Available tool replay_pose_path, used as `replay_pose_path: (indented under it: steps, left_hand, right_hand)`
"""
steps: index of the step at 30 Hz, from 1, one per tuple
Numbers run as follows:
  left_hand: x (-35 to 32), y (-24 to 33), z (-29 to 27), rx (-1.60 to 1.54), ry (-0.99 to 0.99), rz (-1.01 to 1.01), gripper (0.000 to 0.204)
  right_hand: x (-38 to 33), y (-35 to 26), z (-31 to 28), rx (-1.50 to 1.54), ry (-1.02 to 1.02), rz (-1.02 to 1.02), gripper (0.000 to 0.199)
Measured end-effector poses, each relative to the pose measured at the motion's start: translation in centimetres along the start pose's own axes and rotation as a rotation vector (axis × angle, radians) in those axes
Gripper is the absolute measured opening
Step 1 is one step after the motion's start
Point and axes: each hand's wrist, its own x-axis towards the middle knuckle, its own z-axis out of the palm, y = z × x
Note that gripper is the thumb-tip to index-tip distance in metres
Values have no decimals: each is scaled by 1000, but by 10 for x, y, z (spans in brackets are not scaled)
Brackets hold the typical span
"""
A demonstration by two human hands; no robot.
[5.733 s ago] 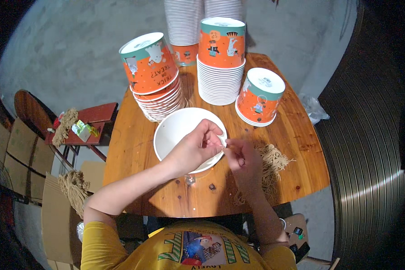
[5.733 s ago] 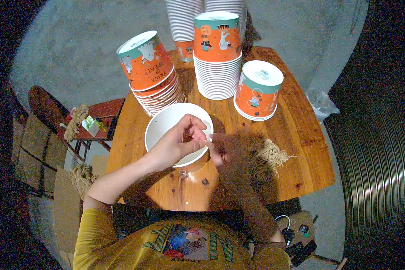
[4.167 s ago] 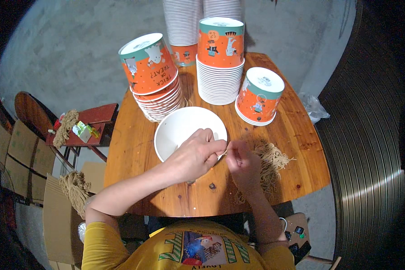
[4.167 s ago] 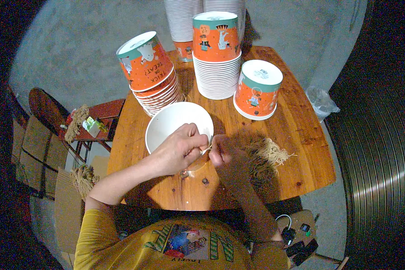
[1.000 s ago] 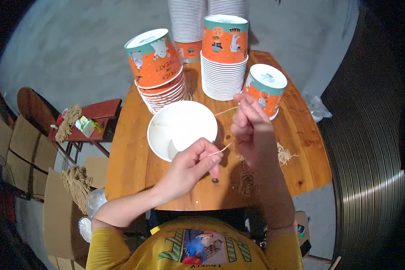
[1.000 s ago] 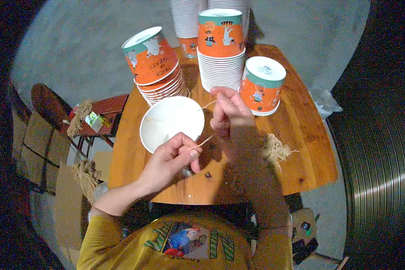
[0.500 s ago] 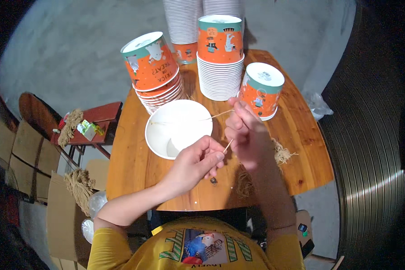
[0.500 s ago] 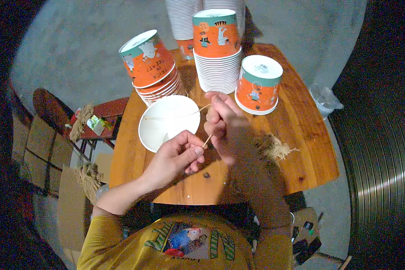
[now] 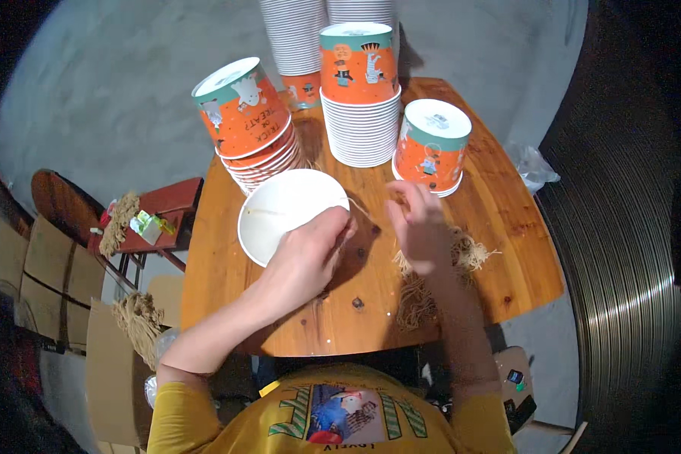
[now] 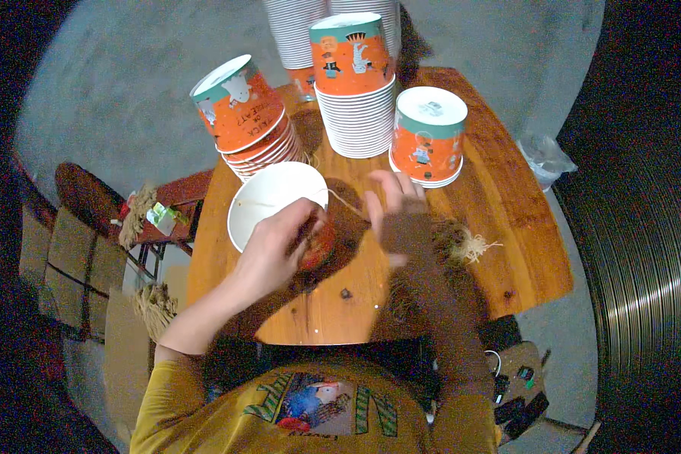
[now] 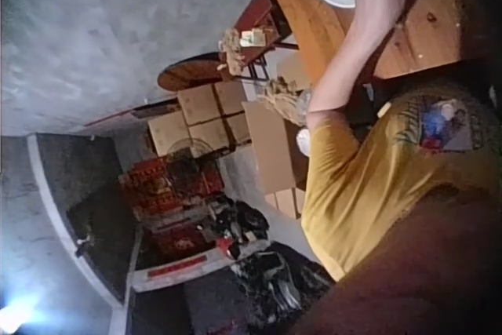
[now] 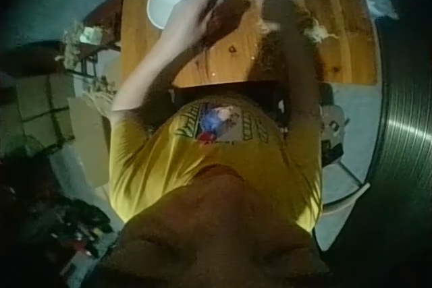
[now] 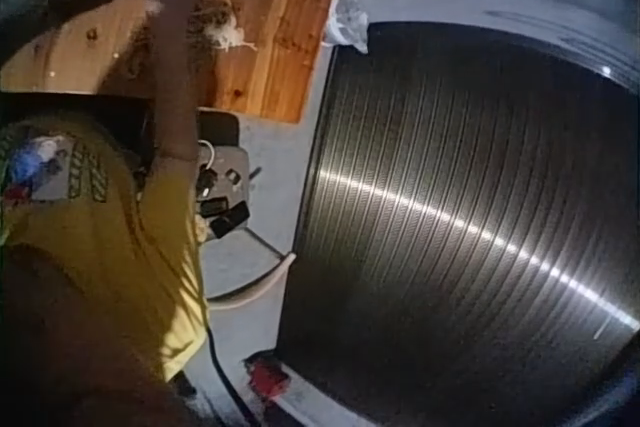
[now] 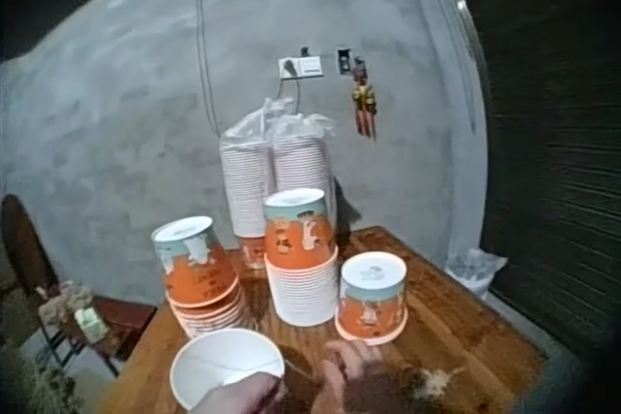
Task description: Filling festive paper bowls with shredded paper and securing them with a thin string.
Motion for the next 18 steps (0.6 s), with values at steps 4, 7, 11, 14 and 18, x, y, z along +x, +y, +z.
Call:
replay_pose_path:
  steps: [4, 7, 11, 14, 18]
  left_hand:
    - [7, -5, 4, -90, 56, -6, 7]
    - [8, -3, -1, -131, -4, -118, 7]
    - [-6, -3, 2, -168, 47, -82, 8]
    - [-27, 7, 13, -226, -16, -31, 9]
    - [-40, 8, 20, -209, -96, 52, 7]
  right_hand:
    - [-13, -13, 1, 47, 22, -154, 16]
    - [-14, -10, -2, 205, -40, -179, 16]
    - [-4, 16, -5, 97, -332, 114, 27]
    - [-1, 32, 6, 65, -550, 167, 38]
    - [6, 29, 15, 211, -490, 127, 40]
